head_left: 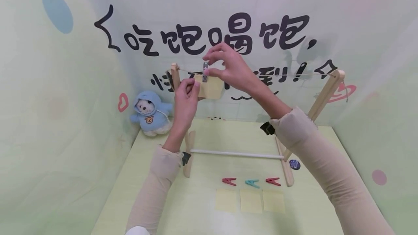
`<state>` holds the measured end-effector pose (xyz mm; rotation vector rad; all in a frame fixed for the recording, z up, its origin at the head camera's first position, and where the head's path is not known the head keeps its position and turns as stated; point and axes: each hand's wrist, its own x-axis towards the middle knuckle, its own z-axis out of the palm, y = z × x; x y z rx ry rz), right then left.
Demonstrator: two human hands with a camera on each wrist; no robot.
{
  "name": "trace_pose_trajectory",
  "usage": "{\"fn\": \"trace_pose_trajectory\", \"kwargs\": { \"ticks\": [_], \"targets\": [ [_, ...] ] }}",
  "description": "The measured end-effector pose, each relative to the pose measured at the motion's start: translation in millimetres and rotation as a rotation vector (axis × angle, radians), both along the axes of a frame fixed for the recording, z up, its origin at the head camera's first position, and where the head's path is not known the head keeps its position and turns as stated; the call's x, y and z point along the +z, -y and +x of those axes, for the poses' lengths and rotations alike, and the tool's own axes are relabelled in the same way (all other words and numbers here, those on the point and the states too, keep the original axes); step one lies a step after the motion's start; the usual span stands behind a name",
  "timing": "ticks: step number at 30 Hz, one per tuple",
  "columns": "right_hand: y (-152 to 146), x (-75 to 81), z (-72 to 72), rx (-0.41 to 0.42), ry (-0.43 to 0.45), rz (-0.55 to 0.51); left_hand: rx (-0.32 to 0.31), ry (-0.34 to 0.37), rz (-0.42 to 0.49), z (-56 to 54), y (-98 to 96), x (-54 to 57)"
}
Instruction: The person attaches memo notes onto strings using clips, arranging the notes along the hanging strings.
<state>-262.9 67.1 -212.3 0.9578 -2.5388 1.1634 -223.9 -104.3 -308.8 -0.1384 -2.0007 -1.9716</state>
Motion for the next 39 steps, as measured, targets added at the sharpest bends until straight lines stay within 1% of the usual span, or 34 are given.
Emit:
{"fn": "trace_pose_trajectory", "kwargs": {
  "ticks": [3,7,9,11,14,17,21,24,26,30,32,34,36,39],
  "targets": [
    [-3.7,-1.3,-0.3,0.010,-0.001,0.000,-0.022,0.006,0.022,-1.3,-0.9,-2.0],
    [-13.3,-3.0,2.9,0.004,-0.022,-0.008,-0.033,0.008,0.026,-2.3,-1.0,-4.0],
    [-20.3,-5.2,7.1,-0.010,-0.050,-0.028,-0.032,0.008,0.023,-2.7,-0.9,-5.0],
    [-28.8,-8.8,13.2,-0.025,-0.099,-0.059,-0.036,0.006,0.025,-2.7,-0.9,-5.9],
    [-44.3,-16.7,27.2,-0.047,-0.193,-0.120,-0.042,0.010,0.007,-1.9,-0.3,-8.4],
    [-62.6,-26.9,46.2,-0.060,-0.281,-0.182,-0.067,0.019,-0.013,-0.7,1.7,-12.6],
    [-87.9,-41.7,72.2,-0.074,-0.349,-0.216,-0.109,0.059,-0.068,1.3,6.2,-21.8],
    [-103.5,-51.0,89.5,-0.095,-0.359,-0.211,-0.146,0.083,-0.110,2.6,9.4,-29.2],
    [-111.7,-56.6,100.3,-0.114,-0.344,-0.207,-0.166,0.093,-0.124,4.1,11.0,-33.5],
    [-123.4,-70.6,115.0,-0.129,-0.321,-0.202,-0.184,0.107,-0.137,7.8,13.6,-43.4],
    [-127.5,-81.8,118.6,-0.111,-0.316,-0.199,-0.185,0.115,-0.145,11.5,14.5,-51.4],
    [-131.0,-96.2,120.5,-0.084,-0.314,-0.197,-0.181,0.124,-0.175,18.2,14.9,-63.8],
    [-133.6,-113.4,122.3,-0.054,-0.305,-0.200,-0.178,0.141,-0.225,27.5,14.9,-84.4],
    [-137.9,-138.9,123.6,-0.042,-0.290,-0.166,-0.195,0.180,-0.338,44.3,10.0,-124.8]
  ]
}}
